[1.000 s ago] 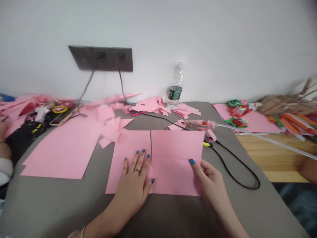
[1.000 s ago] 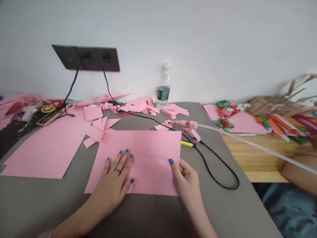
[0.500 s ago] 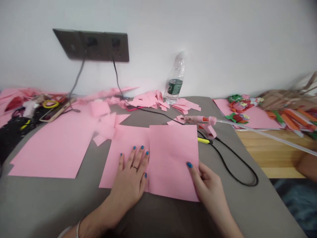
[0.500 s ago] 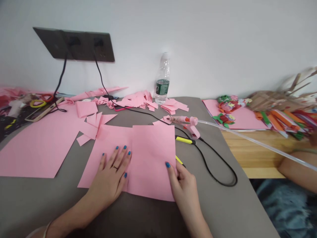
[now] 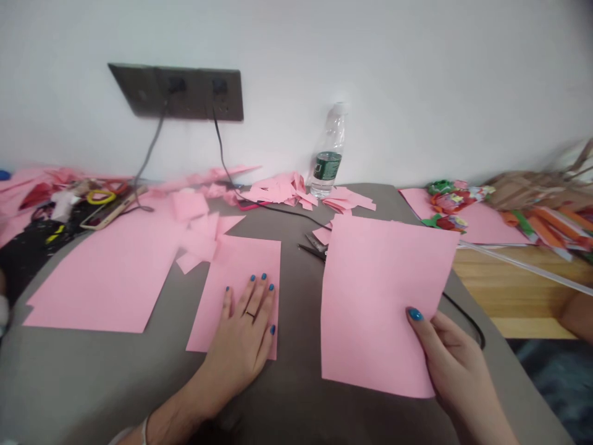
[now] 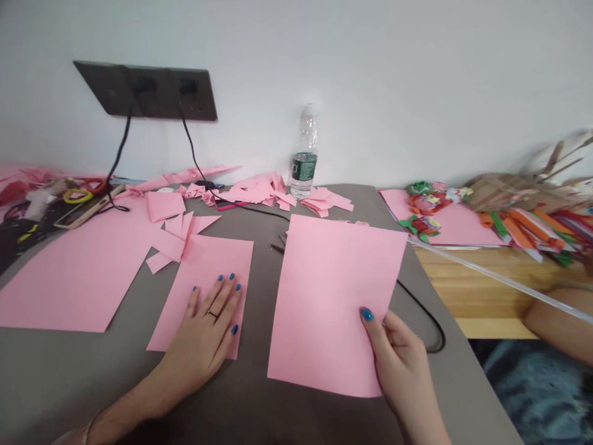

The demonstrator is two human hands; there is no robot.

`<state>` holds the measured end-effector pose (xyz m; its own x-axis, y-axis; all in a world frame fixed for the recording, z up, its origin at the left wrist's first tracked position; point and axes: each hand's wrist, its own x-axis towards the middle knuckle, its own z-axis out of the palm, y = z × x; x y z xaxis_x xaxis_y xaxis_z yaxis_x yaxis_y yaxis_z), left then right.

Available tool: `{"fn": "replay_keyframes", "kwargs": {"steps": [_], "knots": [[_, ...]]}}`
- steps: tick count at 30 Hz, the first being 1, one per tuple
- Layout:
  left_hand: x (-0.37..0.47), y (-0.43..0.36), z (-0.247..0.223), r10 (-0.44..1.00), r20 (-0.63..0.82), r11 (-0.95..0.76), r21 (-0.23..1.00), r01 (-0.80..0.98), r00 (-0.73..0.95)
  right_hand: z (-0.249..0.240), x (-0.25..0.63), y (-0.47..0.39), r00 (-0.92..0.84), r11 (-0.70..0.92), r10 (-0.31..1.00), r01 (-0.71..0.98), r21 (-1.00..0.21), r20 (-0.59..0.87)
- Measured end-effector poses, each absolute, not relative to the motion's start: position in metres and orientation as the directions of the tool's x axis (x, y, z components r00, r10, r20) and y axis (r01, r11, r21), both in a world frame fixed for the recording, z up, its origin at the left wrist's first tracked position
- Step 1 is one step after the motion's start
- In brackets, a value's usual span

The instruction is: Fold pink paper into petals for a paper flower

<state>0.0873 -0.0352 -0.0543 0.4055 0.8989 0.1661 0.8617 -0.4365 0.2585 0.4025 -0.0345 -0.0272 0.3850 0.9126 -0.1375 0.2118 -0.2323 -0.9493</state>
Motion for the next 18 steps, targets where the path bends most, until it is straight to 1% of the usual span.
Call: {"fn": "replay_keyframes", "kwargs": {"steps": [2,4,6,7,9,10,12,14,16,18], "knots": [[0.084,-0.037,-0.045,0.906,0.173,-0.421,0.447,0.789,0.385,-0.026,0.386,-0.033,0.309,-0.209,0.94,0.186,-0.96,-0.145],[0.082,-0.037,-0.032,0.935,0.144,-0.328,0.692,0.643,0.323,-0.026,0.367,-0.032,0.195,-0.17,0.972,0.185,-0.968,-0.133],[0.082,-0.036,-0.019,0.971,0.027,-0.125,0.902,0.413,0.236,-0.025,0.348,-0.03,0.081,-0.147,0.987,0.158,-0.976,-0.136],[0.083,-0.036,-0.015,0.976,-0.053,-0.012,0.955,0.296,0.21,-0.025,0.34,-0.029,0.02,-0.148,0.989,0.14,-0.979,-0.146],[0.084,-0.033,-0.011,0.962,-0.192,0.168,0.977,0.133,0.193,-0.023,0.329,-0.027,-0.105,-0.168,0.978,0.109,-0.98,-0.18],[0.083,-0.032,-0.011,0.954,-0.235,0.221,0.971,0.093,0.185,-0.022,0.325,-0.025,-0.155,-0.182,0.968,0.093,-0.979,-0.195],[0.08,-0.031,-0.013,0.95,-0.264,0.256,0.964,0.071,0.163,-0.021,0.32,-0.022,-0.209,-0.199,0.956,0.061,-0.978,-0.207],[0.075,-0.031,-0.015,0.959,-0.239,0.223,0.968,0.116,0.152,-0.02,0.317,-0.019,-0.207,-0.199,0.958,0.027,-0.98,-0.201],[0.068,-0.031,-0.013,0.971,-0.181,0.147,0.967,0.209,0.155,-0.021,0.316,-0.015,-0.183,-0.195,0.964,-0.001,-0.981,-0.192],[0.06,-0.032,-0.009,0.968,-0.114,0.047,0.958,0.284,0.224,-0.021,0.315,-0.013,-0.161,-0.196,0.969,-0.028,-0.98,-0.19]]}}
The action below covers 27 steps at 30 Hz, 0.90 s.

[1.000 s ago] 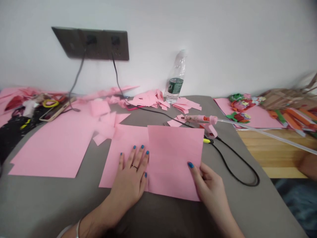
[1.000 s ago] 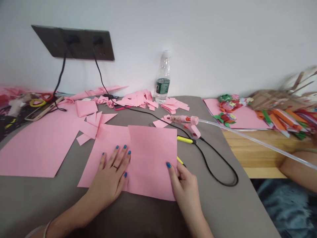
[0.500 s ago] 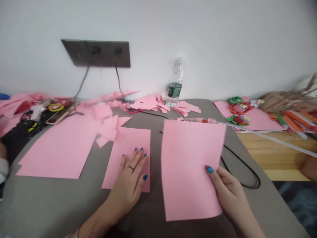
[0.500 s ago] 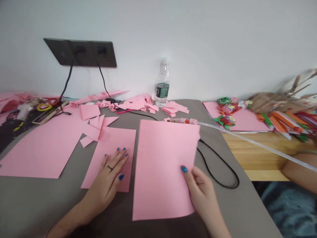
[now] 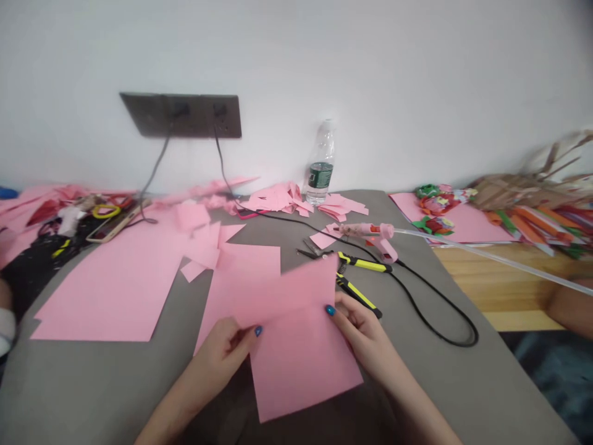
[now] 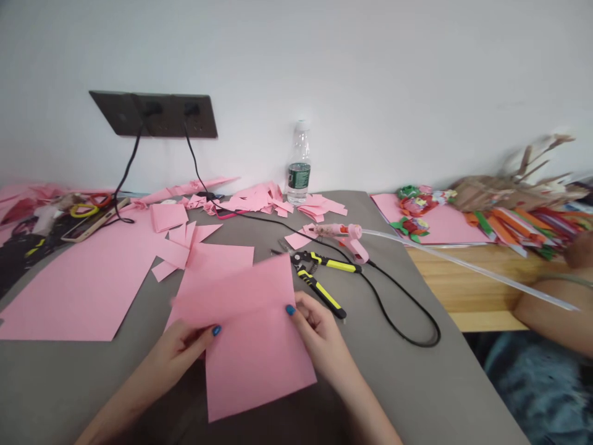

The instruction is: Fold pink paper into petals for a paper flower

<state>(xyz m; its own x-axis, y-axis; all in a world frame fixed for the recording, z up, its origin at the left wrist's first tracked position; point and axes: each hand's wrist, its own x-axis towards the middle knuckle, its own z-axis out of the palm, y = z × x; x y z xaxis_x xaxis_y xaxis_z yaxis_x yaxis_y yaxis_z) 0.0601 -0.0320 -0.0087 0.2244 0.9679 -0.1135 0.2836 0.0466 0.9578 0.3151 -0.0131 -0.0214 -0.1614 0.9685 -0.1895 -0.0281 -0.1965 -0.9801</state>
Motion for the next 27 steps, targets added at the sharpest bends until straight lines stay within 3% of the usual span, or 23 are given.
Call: {"fn": "replay_keyframes", "kwargs": {"steps": [3,7,11,15,18,20,27], "knots": [[0.047,-0.035,0.001,0.928,-0.065,-0.063,0.943,0.327,0.367,-0.023,0.316,-0.012,-0.137,-0.253,0.96,-0.065,-0.965,-0.243],[0.04,-0.038,0.01,0.921,-0.145,-0.001,0.928,0.374,0.362,-0.022,0.317,-0.014,-0.133,-0.297,0.948,-0.05,-0.954,-0.288],[0.055,-0.033,0.008,0.899,-0.242,0.106,0.929,0.354,0.366,-0.019,0.314,-0.015,-0.166,-0.177,0.969,0.04,-0.983,-0.181],[0.07,-0.026,0.006,0.893,-0.227,-0.008,0.856,0.518,0.388,-0.009,0.309,-0.017,-0.188,0.044,0.982,0.177,-0.983,0.01],[0.075,-0.026,0.008,0.9,-0.189,-0.093,0.797,0.596,0.393,0.001,0.299,-0.02,-0.272,0.286,0.945,0.418,-0.862,0.181],[0.078,-0.027,0.01,0.895,-0.193,-0.109,0.778,0.618,0.401,0.008,0.289,-0.022,-0.385,0.394,0.901,0.542,-0.742,0.197],[0.074,-0.031,0.02,0.887,-0.207,-0.138,0.734,0.665,0.413,0.003,0.275,-0.021,-0.414,0.462,0.882,0.665,-0.587,0.226]]}}
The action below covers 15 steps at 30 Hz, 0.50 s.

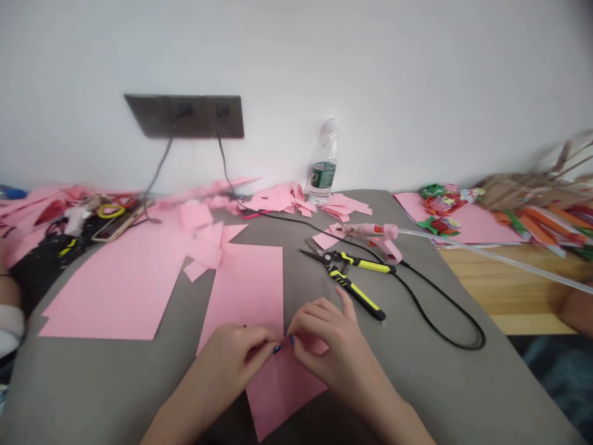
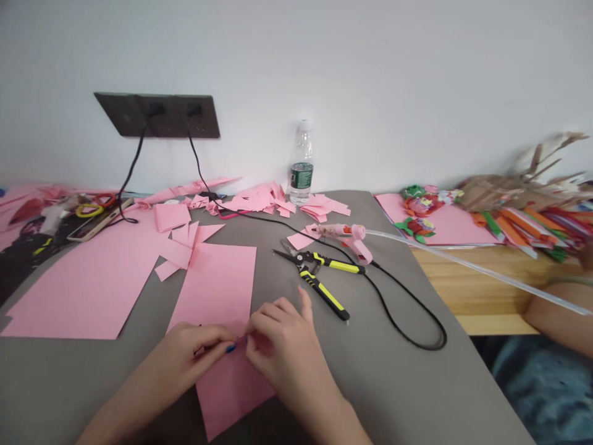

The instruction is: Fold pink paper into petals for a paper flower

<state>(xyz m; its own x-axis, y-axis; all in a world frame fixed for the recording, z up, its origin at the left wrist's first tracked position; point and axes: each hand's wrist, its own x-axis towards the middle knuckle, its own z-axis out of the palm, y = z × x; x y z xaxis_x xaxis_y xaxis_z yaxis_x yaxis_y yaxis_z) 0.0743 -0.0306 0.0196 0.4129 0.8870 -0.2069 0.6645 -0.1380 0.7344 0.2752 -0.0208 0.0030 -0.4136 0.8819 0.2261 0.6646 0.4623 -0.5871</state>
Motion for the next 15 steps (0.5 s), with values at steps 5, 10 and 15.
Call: {"fn": "replay_keyframes", "kwargs": {"steps": [5,10,15], "knots": [[0.047,-0.033,0.029,0.901,-0.21,-0.06,0.807,0.587,0.38,-0.012,0.32,-0.008,-0.209,0.328,0.943,0.725,-0.606,0.259],[0.041,-0.03,0.027,0.962,-0.16,0.021,0.852,0.523,0.222,-0.002,0.335,-0.007,-0.003,0.052,0.998,0.479,-0.876,0.058],[0.055,-0.03,0.012,0.983,-0.15,0.093,0.905,0.416,0.106,0.003,0.312,-0.013,-0.288,-0.093,0.945,0.224,-0.97,-0.157]]}}
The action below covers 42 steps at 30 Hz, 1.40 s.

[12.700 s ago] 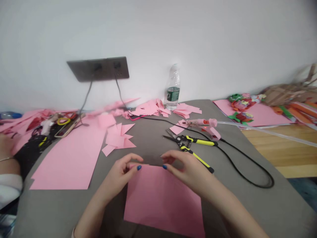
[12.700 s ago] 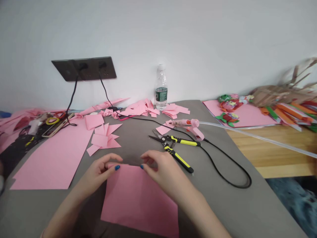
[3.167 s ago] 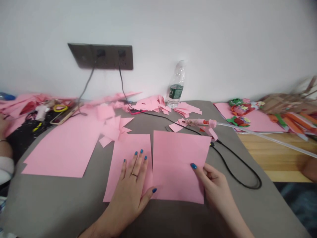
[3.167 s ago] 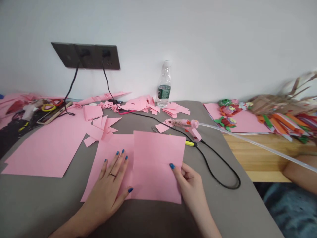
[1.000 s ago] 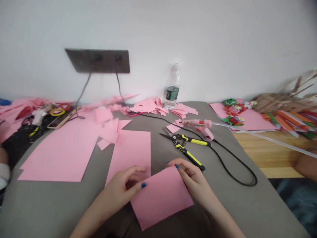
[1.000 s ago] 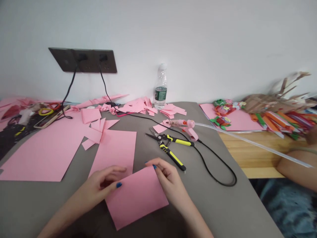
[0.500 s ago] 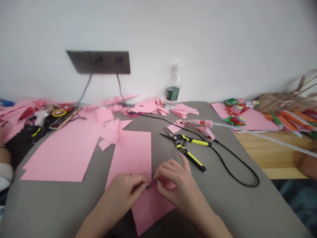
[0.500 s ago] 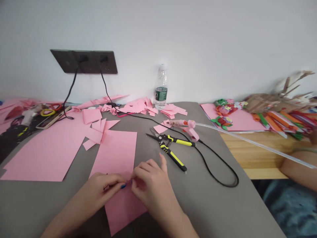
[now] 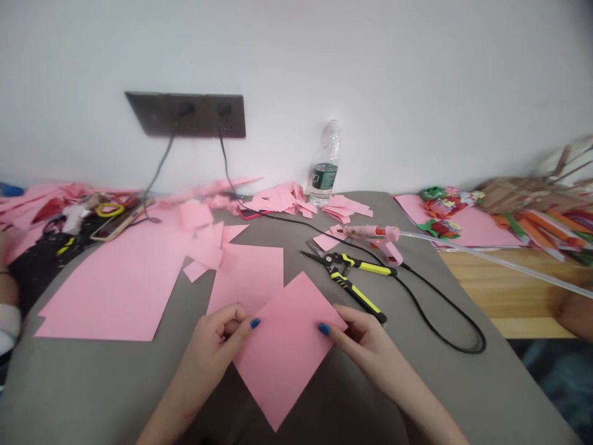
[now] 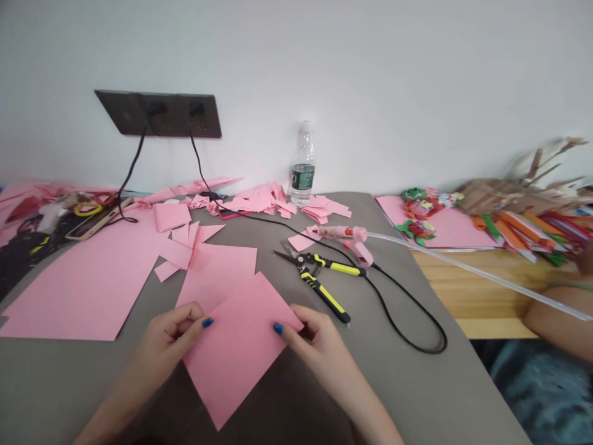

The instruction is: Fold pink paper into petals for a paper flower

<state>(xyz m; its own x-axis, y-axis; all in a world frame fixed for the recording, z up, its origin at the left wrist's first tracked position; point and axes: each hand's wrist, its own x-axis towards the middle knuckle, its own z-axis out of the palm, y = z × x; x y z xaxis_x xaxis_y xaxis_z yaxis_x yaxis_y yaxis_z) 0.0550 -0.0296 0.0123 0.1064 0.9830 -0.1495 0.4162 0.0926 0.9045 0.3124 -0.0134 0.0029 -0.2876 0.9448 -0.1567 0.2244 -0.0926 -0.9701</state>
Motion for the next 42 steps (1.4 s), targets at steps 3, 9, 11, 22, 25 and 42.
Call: {"fn": "replay_keyframes", "kwargs": {"steps": [3,9,11,22,25,42], "knots": [[0.054,-0.032,0.002,0.981,-0.185,0.149,0.902,0.405,0.051,-0.003,0.308,-0.014,-0.316,-0.172,0.926,0.131,-0.976,-0.206],[0.044,-0.033,-0.005,0.974,-0.22,0.173,0.879,0.444,0.056,-0.01,0.303,-0.01,-0.288,-0.228,0.928,0.068,-0.971,-0.238],[0.041,-0.031,-0.005,0.991,-0.133,0.12,0.838,0.533,-0.013,-0.009,0.301,-0.009,-0.263,-0.249,0.932,0.036,-0.968,-0.25],[0.057,-0.037,-0.018,0.91,-0.056,-0.19,0.822,0.536,0.41,-0.039,0.292,-0.011,0.001,-0.265,0.963,-0.151,-0.952,-0.268],[0.062,-0.037,-0.011,0.943,-0.062,-0.113,0.865,0.488,0.328,-0.042,0.293,-0.011,0.017,-0.219,0.975,-0.134,-0.966,-0.223],[0.07,-0.029,0.001,0.962,-0.261,0.265,0.964,0.034,-0.082,-0.004,0.303,-0.009,-0.334,-0.113,0.934,0.064,-0.992,-0.127]]}}
